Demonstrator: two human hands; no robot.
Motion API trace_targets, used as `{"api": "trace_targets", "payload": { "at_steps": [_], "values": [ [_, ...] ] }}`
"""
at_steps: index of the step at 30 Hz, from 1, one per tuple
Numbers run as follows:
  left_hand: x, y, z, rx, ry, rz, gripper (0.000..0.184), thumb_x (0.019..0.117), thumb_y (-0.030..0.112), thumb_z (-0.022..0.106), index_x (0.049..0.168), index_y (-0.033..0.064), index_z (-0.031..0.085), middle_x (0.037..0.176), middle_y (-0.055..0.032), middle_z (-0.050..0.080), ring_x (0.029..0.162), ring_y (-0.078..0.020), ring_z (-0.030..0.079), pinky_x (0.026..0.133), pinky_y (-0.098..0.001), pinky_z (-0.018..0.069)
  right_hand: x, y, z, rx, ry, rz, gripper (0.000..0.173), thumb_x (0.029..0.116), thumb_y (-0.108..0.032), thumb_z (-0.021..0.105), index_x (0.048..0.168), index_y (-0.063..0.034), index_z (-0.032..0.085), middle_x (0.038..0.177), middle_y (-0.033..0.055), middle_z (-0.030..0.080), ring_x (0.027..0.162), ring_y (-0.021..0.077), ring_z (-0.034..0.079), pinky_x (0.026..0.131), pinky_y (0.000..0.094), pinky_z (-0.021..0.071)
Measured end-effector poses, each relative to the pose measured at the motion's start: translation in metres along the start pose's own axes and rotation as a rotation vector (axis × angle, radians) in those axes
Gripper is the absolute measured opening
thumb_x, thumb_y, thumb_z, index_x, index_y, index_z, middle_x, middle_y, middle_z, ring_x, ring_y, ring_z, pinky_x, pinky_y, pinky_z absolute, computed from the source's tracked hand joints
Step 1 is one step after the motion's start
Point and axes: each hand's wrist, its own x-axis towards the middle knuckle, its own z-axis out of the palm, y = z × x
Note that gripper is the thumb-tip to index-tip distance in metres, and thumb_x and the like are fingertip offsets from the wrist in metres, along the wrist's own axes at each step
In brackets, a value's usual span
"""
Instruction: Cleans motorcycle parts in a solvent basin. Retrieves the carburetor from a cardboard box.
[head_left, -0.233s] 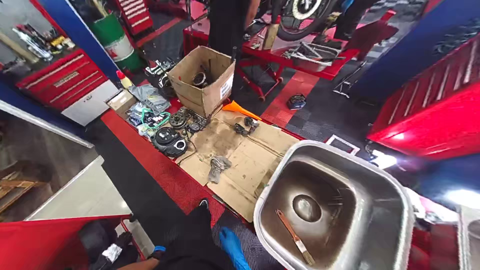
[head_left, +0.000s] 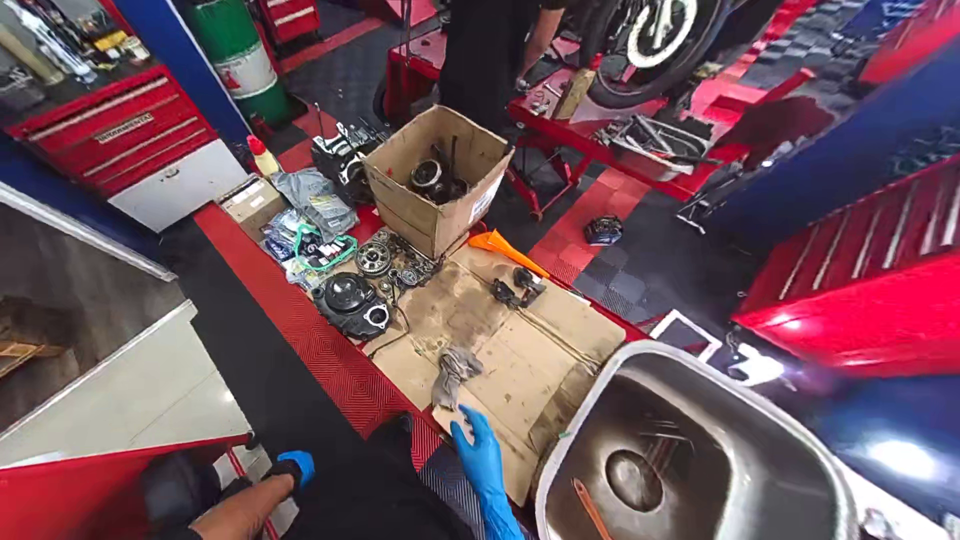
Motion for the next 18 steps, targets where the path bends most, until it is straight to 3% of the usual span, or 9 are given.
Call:
{"api": "trace_targets", "payload": {
  "at_steps": [1,2,4,6,9,11,13,15,18],
  "values": [
    [0.083,-0.032,-0.003,0.04,0.039,0.002,0.05,0.1068,0.035,0.046,0.134,-0.0043,0.061,0.146,-0.0251,0.055,0.139,-0.0396,0.05,0.114,-0.0585,0.0393,0.029,-0.001,0.009,-0.12,0.037,-0.059,0.05,0.0948,-0.03,0.068,0.14,-0.009,0.063,0.145,0.0168,0.059,0.131,0.0329,0.059,0.109,0.0535,0.0482],
    [0.14,-0.055,-0.009,0.015,0.081,0.017,0.055,0.1044,0.045,0.047,0.126,-0.0015,0.067,0.137,-0.0238,0.062,0.133,-0.0386,0.057,0.109,-0.0608,0.0438,0.058,0.004,0.021,-0.231,0.03,-0.092,0.06,0.0923,-0.034,0.071,0.147,-0.0123,0.058,0.156,0.0181,0.048,0.142,0.0368,0.049,0.114,0.0558,0.0426],
    [0.175,-0.068,-0.034,-0.178,0.211,0.161,0.057,0.1042,0.051,0.05,0.123,0.0008,0.07,0.13,-0.0232,0.066,0.127,-0.0374,0.06,0.109,-0.0609,0.0436,0.107,0.026,0.047,-0.406,-0.043,-0.125,0.072,0.0877,-0.038,0.076,0.152,-0.0157,0.052,0.165,0.0213,0.033,0.151,0.043,0.033,0.118,0.0594,0.0358],
    [0.148,-0.044,-0.064,-0.457,0.317,0.409,0.05,0.1061,0.044,0.053,0.132,0.0036,0.065,0.134,-0.0191,0.065,0.129,-0.0309,0.06,0.114,-0.0522,0.0422,0.136,0.048,0.061,-0.459,-0.08,-0.166,0.054,0.0923,-0.024,0.07,0.144,-0.0118,0.061,0.158,0.0189,0.046,0.147,0.0409,0.04,0.119,0.0571,0.0352],
    [0.092,0.022,-0.085,-0.814,0.505,0.839,0.048,0.1071,0.034,0.053,0.147,0.0063,0.054,0.145,-0.0138,0.059,0.132,-0.0214,0.058,0.115,-0.0404,0.0455,0.15,0.023,0.05,-0.122,0.085,-0.135,0.025,0.0956,-0.008,0.065,0.118,-0.0017,0.075,0.123,0.0181,0.072,0.119,0.0324,0.067,0.106,0.0539,0.0507],
    [0.07,0.076,-0.103,-0.877,0.665,1.108,0.055,0.1077,0.034,0.048,0.155,0.0067,0.044,0.158,-0.0126,0.046,0.143,-0.0208,0.048,0.119,-0.041,0.0408,0.146,-0.036,0.041,0.24,0.152,-0.087,0.026,0.0928,-0.007,0.071,0.118,-0.0009,0.075,0.115,0.0145,0.075,0.108,0.0221,0.072,0.1,0.0439,0.056],
    [0.058,0.139,-0.123,-0.841,0.793,1.33,0.062,0.1081,0.037,0.043,0.159,0.0024,0.034,0.166,-0.0163,0.031,0.154,-0.025,0.03,0.126,-0.0448,0.0286,0.132,-0.102,0.035,0.617,0.13,-0.068,0.032,0.0965,-0.003,0.064,0.127,0.0021,0.069,0.12,0.0129,0.074,0.108,0.0139,0.071,0.098,0.032,0.0576],
    [0.05,0.196,-0.148,-0.875,0.923,1.456,0.057,0.1071,0.035,0.044,0.153,0.001,0.045,0.163,-0.0191,0.035,0.153,-0.0295,0.03,0.128,-0.0477,0.0237,0.119,-0.152,0.037,0.876,0.082,-0.009,0.042,0.1064,-0.012,0.042,0.142,0.0058,0.054,0.137,0.0165,0.064,0.123,0.0149,0.063,0.107,0.0336,0.051],
    [0.043,0.246,-0.191,-0.995,1.064,1.423,0.036,0.1048,0.017,0.044,0.118,0.0,0.073,0.127,-0.0166,0.069,0.126,-0.0266,0.06,0.114,-0.0432,0.0432,0.121,-0.245,0.013,0.974,0.215,0.285,0.047,0.1135,-0.02,0.021,0.139,0.0057,0.051,0.127,0.0133,0.064,0.114,0.0113,0.061,0.104,0.0309,0.0487]
  ]
}}
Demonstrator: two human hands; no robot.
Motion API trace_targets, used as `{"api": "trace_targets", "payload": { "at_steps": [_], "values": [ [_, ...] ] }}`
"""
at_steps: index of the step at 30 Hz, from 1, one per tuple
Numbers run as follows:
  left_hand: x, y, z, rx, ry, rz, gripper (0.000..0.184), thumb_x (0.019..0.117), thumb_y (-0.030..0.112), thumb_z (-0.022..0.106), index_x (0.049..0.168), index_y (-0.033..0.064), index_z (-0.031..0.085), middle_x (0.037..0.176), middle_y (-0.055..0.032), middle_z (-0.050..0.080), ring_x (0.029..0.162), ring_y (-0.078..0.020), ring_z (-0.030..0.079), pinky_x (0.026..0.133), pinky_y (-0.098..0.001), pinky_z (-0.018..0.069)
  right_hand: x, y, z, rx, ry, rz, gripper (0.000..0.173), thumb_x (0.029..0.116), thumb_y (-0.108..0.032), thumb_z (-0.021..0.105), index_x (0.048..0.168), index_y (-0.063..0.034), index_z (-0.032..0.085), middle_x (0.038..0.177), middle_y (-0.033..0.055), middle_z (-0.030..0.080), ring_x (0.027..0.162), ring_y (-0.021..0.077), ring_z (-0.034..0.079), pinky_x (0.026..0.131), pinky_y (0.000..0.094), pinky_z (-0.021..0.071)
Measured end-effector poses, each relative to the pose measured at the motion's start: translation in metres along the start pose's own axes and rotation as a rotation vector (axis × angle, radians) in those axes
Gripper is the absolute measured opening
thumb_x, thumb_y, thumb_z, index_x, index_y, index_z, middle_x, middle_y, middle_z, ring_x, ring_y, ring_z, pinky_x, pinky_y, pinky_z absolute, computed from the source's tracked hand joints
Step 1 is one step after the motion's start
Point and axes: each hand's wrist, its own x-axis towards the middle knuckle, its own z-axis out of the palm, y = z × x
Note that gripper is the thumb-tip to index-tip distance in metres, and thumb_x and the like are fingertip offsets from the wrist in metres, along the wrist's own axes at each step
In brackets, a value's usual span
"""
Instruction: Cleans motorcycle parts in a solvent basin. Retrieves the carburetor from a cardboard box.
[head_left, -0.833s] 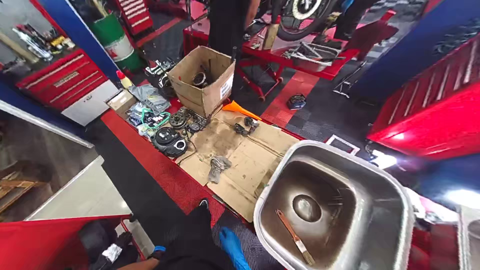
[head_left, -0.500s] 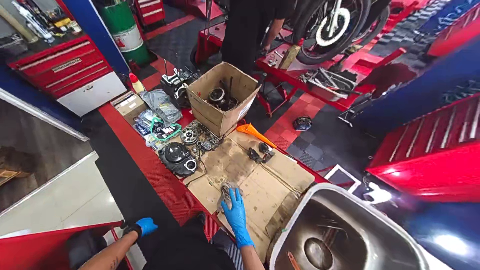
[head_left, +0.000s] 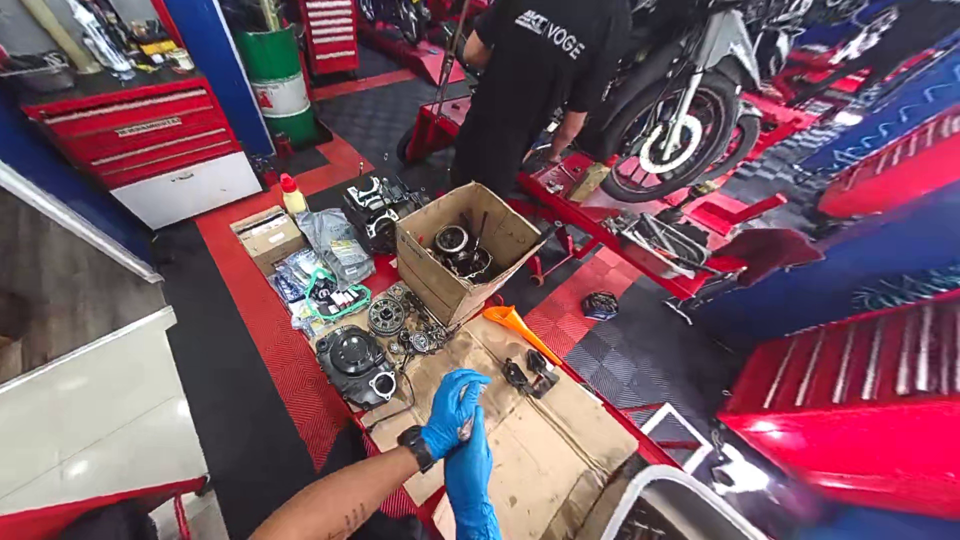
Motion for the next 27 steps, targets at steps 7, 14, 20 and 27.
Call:
{"api": "trace_targets", "payload": {
  "at_steps": [7,14,20,27],
  "values": [
    [0.044,-0.054,0.028,-0.105,-0.486,-0.557,0.05,0.1101,0.037,0.039,0.131,-0.0036,0.061,0.114,-0.0222,0.071,0.11,-0.032,0.068,0.101,-0.0511,0.0523,0.071,0.05,-0.047,-0.145,0.178,-0.209,0.036,0.1051,-0.015,0.046,0.13,0.0074,0.058,0.114,0.0091,0.071,0.101,0.0119,0.069,0.093,0.0333,0.0585],
    [0.097,-0.027,-0.074,-0.144,-0.923,-0.161,0.063,0.1026,0.039,0.061,0.15,0.0003,0.047,0.143,-0.0167,0.06,0.135,-0.0284,0.055,0.117,-0.0458,0.0415,0.091,0.107,-0.107,-0.894,0.459,0.171,0.046,0.0997,-0.02,0.065,0.138,0.0046,0.06,0.126,0.0269,0.068,0.113,0.0374,0.068,0.101,0.0567,0.0525],
    [0.298,-0.039,-0.184,0.086,-0.353,0.343,0.047,0.1036,0.04,0.051,0.122,0.002,0.071,0.123,-0.0133,0.072,0.121,-0.0235,0.065,0.108,-0.0453,0.0485,0.118,-0.01,-0.039,-0.905,0.477,-0.114,0.032,0.0986,-0.015,0.065,0.124,0.0046,0.067,0.117,0.0198,0.071,0.103,0.0229,0.071,0.094,0.0418,0.0574],
    [0.428,-0.106,-0.193,0.159,-0.151,0.324,0.052,0.1106,0.033,0.033,0.137,-0.0025,0.06,0.14,-0.0148,0.062,0.136,-0.0231,0.053,0.118,-0.0414,0.039,0.244,-0.111,0.078,-0.918,0.235,-0.486,0.029,0.0968,-0.02,0.065,0.118,-0.0016,0.069,0.11,0.0063,0.073,0.096,0.0082,0.07,0.086,0.0268,0.0596]
  ]
}}
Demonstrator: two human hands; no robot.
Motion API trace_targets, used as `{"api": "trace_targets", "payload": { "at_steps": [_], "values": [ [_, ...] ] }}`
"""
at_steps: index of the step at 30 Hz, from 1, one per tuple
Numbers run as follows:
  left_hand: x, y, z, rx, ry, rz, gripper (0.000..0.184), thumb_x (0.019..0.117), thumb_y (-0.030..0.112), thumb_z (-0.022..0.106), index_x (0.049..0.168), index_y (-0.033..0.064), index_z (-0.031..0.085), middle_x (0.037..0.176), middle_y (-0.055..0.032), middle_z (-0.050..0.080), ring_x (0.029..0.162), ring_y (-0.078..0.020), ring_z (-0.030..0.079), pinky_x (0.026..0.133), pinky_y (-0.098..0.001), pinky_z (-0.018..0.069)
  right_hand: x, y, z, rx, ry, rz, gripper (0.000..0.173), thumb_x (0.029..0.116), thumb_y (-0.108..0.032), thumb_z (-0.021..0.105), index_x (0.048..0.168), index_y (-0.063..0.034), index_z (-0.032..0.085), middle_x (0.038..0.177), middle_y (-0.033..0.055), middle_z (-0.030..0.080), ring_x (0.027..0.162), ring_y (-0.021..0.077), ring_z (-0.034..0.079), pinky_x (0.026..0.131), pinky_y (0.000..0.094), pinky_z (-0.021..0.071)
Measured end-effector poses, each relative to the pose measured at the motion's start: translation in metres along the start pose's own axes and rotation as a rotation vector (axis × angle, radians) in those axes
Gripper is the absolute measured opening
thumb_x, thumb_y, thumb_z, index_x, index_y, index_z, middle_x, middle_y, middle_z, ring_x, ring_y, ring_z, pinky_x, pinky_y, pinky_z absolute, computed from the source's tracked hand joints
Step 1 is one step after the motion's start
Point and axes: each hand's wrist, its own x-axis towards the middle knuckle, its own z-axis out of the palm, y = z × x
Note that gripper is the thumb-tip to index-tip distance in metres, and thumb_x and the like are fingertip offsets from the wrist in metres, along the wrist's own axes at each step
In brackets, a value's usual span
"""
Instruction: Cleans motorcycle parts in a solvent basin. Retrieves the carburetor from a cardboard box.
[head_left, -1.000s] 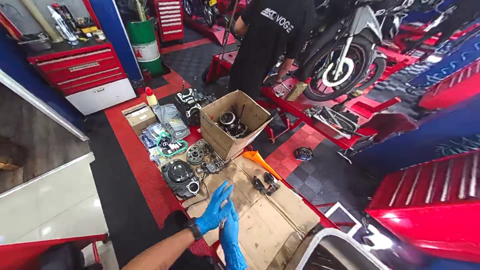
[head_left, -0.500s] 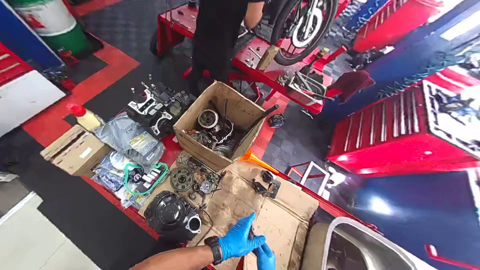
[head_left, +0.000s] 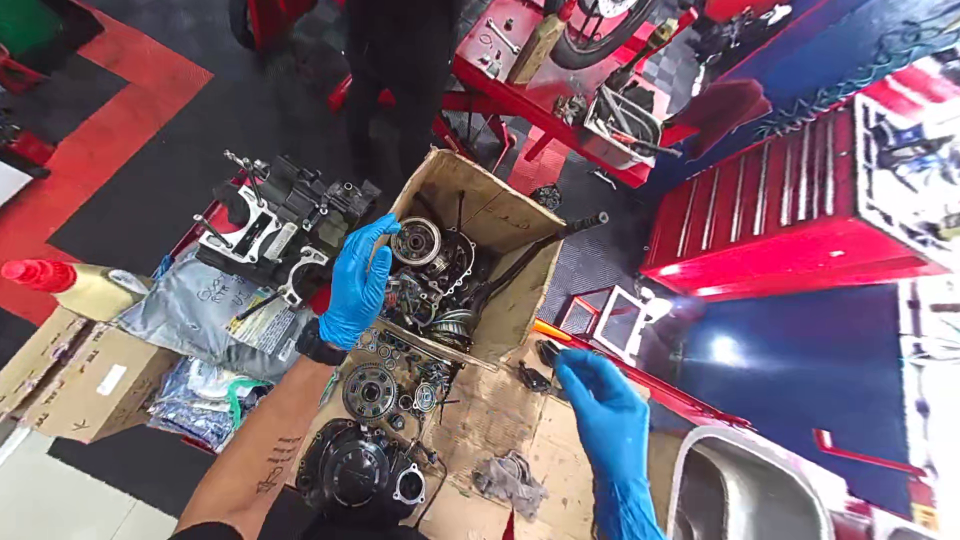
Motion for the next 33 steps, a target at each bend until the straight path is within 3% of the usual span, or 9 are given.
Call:
{"api": "trace_targets", "payload": {
  "at_steps": [4,8,14,17,20,22,26,30,33],
  "values": [
    [-0.002,-0.01,0.007,-0.074,0.059,-0.037,0.054,0.1118,0.032,0.027,0.139,-0.0065,0.055,0.14,-0.0178,0.061,0.137,-0.0254,0.053,0.119,-0.0435,0.0398,0.089,-0.023,0.039,-0.09,-0.185,-0.062,0.033,0.0975,-0.026,0.064,0.124,-0.0068,0.069,0.118,0.0072,0.072,0.101,0.0117,0.069,0.087,0.0319,0.0587],
    [-0.002,-0.008,0.004,-0.149,0.131,-0.114,0.056,0.1127,0.032,0.023,0.142,-0.0065,0.052,0.143,-0.0165,0.059,0.137,-0.0247,0.053,0.119,-0.0439,0.0411,0.178,-0.017,0.094,-0.184,-0.387,0.05,0.026,0.0959,-0.018,0.067,0.12,-0.0104,0.07,0.11,0.0068,0.073,0.097,0.016,0.071,0.089,0.0412,0.0585],
    [-0.002,-0.011,0.005,-0.111,0.136,-0.098,0.05,0.1104,0.022,0.029,0.141,-0.0099,0.051,0.14,-0.0201,0.06,0.135,-0.0285,0.054,0.118,-0.0454,0.0422,0.246,0.012,0.158,-0.46,-0.508,0.134,0.04,0.0909,-0.025,0.076,0.126,-0.0075,0.067,0.115,0.0155,0.072,0.108,0.0356,0.068,0.094,0.0635,0.0513],
    [-0.001,-0.012,0.008,-0.117,0.157,-0.094,0.048,0.1099,0.021,0.031,0.139,-0.0108,0.052,0.139,-0.0216,0.06,0.134,-0.0287,0.055,0.117,-0.0449,0.0431,0.26,0.017,0.171,-0.254,-0.58,0.268,0.055,0.091,-0.024,0.078,0.138,-0.0037,0.058,0.124,0.0171,0.069,0.113,0.029,0.066,0.1,0.0515,0.0511],
    [-0.001,-0.011,0.009,-0.092,0.158,-0.095,0.048,0.1099,0.022,0.033,0.139,-0.0103,0.053,0.138,-0.0214,0.061,0.133,-0.028,0.056,0.116,-0.0439,0.0438,0.26,0.022,0.181,-0.154,-0.552,0.218,0.03,0.0944,-0.016,0.073,0.121,-0.0041,0.068,0.106,0.0119,0.072,0.091,0.0179,0.067,0.084,0.0388,0.0546],
    [-0.001,-0.01,0.008,-0.064,0.141,-0.098,0.047,0.1093,0.023,0.036,0.139,-0.0095,0.053,0.138,-0.0211,0.061,0.133,-0.0279,0.056,0.116,-0.0436,0.0439,0.259,0.017,0.177,-0.221,-0.493,0.118,0.017,0.0939,-0.015,0.072,0.108,-0.0053,0.072,0.094,0.0093,0.072,0.083,0.0179,0.067,0.08,0.0416,0.0543],
    [0.0,-0.009,0.007,0.007,0.074,-0.096,0.049,0.1046,0.027,0.053,0.141,-0.0053,0.054,0.138,-0.017,0.063,0.131,-0.0247,0.057,0.115,-0.0417,0.0439,0.237,-0.049,0.143,-0.377,-0.388,-0.041,0.019,0.0939,-0.023,0.07,0.108,-0.0107,0.074,0.096,0.0077,0.074,0.09,0.0235,0.07,0.084,0.054,0.0547],
    [-0.001,-0.006,0.008,0.02,-0.07,-0.119,0.053,0.1003,0.034,0.064,0.141,0.0,0.057,0.139,-0.0113,0.064,0.132,-0.0207,0.058,0.115,-0.0405,0.0455,0.196,-0.129,0.124,-0.239,-0.425,-0.246,0.019,0.0956,-0.026,0.067,0.109,-0.0142,0.074,0.095,-0.0016,0.074,0.084,0.0076,0.07,0.077,0.0334,0.0588],
    [-0.003,-0.007,0.01,-0.011,-0.111,-0.145,0.047,0.0994,0.036,0.067,0.133,0.0027,0.064,0.124,-0.007,0.071,0.119,-0.0131,0.065,0.106,-0.0345,0.0512,0.17,-0.165,0.13,0.145,-0.496,-0.313,0.013,0.0959,-0.014,0.068,0.106,-0.0077,0.072,0.086,-0.0012,0.073,0.073,0.0065,0.07,0.066,0.025,0.0613]
  ]
}}
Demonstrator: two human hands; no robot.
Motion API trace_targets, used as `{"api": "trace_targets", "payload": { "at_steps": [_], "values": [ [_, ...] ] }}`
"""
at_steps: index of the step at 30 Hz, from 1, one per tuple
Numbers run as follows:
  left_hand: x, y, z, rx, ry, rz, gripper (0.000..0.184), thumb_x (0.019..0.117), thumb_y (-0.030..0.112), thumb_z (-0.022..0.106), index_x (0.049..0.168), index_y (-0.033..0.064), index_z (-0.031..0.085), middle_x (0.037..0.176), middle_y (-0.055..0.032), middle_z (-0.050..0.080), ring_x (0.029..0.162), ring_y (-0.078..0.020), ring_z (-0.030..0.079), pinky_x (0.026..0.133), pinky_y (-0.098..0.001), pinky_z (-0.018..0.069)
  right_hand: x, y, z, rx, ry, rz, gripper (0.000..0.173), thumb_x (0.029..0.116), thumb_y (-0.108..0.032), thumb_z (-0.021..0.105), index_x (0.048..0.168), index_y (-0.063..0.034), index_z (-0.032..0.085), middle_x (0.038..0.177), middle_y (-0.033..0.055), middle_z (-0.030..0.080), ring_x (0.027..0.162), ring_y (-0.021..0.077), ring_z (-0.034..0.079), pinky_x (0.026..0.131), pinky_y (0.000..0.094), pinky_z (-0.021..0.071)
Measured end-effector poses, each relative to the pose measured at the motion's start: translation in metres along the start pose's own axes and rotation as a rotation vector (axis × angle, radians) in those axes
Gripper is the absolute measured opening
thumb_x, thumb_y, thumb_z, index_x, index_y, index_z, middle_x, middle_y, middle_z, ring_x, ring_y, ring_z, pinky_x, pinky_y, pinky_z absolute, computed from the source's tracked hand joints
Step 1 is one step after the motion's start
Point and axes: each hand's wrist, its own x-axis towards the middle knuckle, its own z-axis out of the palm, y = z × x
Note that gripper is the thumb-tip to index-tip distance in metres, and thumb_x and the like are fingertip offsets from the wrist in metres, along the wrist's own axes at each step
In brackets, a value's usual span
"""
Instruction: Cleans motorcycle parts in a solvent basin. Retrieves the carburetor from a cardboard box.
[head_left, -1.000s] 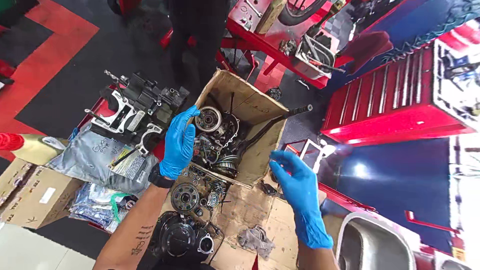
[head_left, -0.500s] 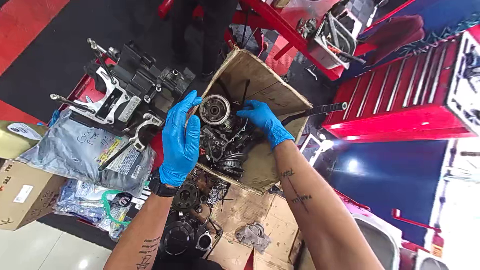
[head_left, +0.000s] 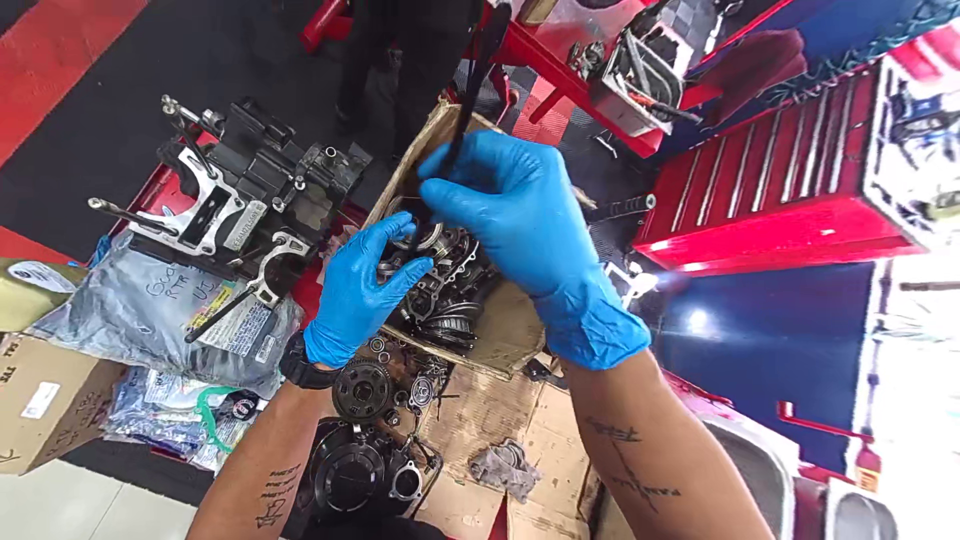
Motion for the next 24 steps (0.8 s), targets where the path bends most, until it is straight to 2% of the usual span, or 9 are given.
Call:
{"api": "trace_targets", "payload": {
  "at_steps": [2,4,6,8,10,11,16,19,24],
  "values": [
    [-0.002,0.0,0.002,-0.041,0.049,-0.018,0.027,0.102,0.025,0.064,0.115,0.0038,0.073,0.105,-0.0043,0.075,0.1,-0.0072,0.07,0.092,-0.0273,0.057,-0.003,-0.008,0.007,0.172,-0.04,-0.012,0.014,0.0977,-0.009,0.068,0.11,-0.0044,0.07,0.085,0.002,0.072,0.072,0.0106,0.071,0.065,0.0267,0.0631],
    [-0.004,-0.001,0.003,-0.065,0.081,-0.029,0.023,0.1052,0.02,0.058,0.105,0.0029,0.074,0.093,-0.0024,0.076,0.088,-0.005,0.071,0.083,-0.0244,0.059,0.001,0.002,0.0,0.248,-0.137,-0.016,0.028,0.0987,-0.011,0.067,0.125,-0.0011,0.067,0.1,0.0051,0.075,0.087,0.013,0.073,0.078,0.0289,0.0641],
    [-0.005,-0.001,0.002,-0.084,0.075,-0.054,0.025,0.1068,0.02,0.055,0.108,0.0026,0.073,0.094,-0.002,0.077,0.088,-0.0059,0.072,0.083,-0.0252,0.0606,0.007,0.031,-0.016,0.169,-0.212,0.026,0.043,0.0971,-0.018,0.069,0.137,-0.0036,0.061,0.121,0.0069,0.072,0.105,0.0145,0.071,0.09,0.0306,0.061],
    [-0.005,-0.001,0.001,-0.079,0.076,-0.065,0.026,0.1076,0.02,0.054,0.111,0.0024,0.073,0.096,-0.0026,0.077,0.089,-0.0074,0.073,0.084,-0.0269,0.0611,0.014,0.081,-0.027,-0.123,-0.196,0.106,0.047,0.093,-0.025,0.075,0.135,-0.0079,0.063,0.128,0.008,0.068,0.108,0.0167,0.069,0.092,0.0355,0.0594],
    [-0.005,-0.002,0.002,-0.062,0.086,-0.066,0.027,0.1076,0.022,0.054,0.111,0.0028,0.073,0.097,-0.003,0.077,0.09,-0.0079,0.073,0.085,-0.0276,0.0612,0.013,0.138,-0.024,-0.408,-0.204,0.22,0.047,0.0883,-0.026,0.081,0.131,-0.01,0.067,0.128,0.0148,0.066,0.11,0.0297,0.067,0.095,0.0539,0.0546],
    [-0.005,-0.002,0.003,-0.059,0.093,-0.067,0.027,0.1075,0.022,0.054,0.111,0.0031,0.073,0.097,-0.0031,0.077,0.091,-0.008,0.073,0.086,-0.0277,0.061,0.011,0.16,-0.018,-0.483,-0.224,0.272,0.048,0.0866,-0.026,0.082,0.129,-0.0099,0.068,0.126,0.0171,0.066,0.111,0.0339,0.066,0.096,0.059,0.0525],
    [-0.004,-0.003,0.004,-0.095,0.134,-0.051,0.025,0.1069,0.017,0.054,0.11,0.0015,0.073,0.097,-0.004,0.077,0.092,-0.0085,0.073,0.086,-0.027,0.0606,0.007,0.205,0.016,-0.715,-0.318,0.344,0.064,0.0844,-0.027,0.08,0.143,-0.0128,0.06,0.141,0.0177,0.059,0.132,0.0383,0.054,0.107,0.0594,0.0447],
    [-0.004,-0.002,0.005,-0.098,0.145,-0.056,0.023,0.1062,0.017,0.055,0.109,0.0025,0.073,0.096,-0.0027,0.077,0.09,-0.0077,0.073,0.084,-0.026,0.0605,0.007,0.215,0.024,-0.79,-0.354,0.361,0.066,0.0826,-0.026,0.081,0.143,-0.0111,0.059,0.138,0.0221,0.058,0.128,0.0428,0.055,0.102,0.0626,0.0466],
    [-0.004,-0.001,0.004,-0.096,0.149,-0.063,0.022,0.1056,0.016,0.056,0.11,0.003,0.073,0.096,-0.0016,0.077,0.089,-0.0071,0.073,0.084,-0.0252,0.0605,0.004,0.21,0.026,-0.946,-0.347,0.18,0.045,0.0822,-0.02,0.08,0.123,-0.0033,0.068,0.122,0.0225,0.065,0.116,0.0425,0.061,0.094,0.0599,0.0489]
  ]
}}
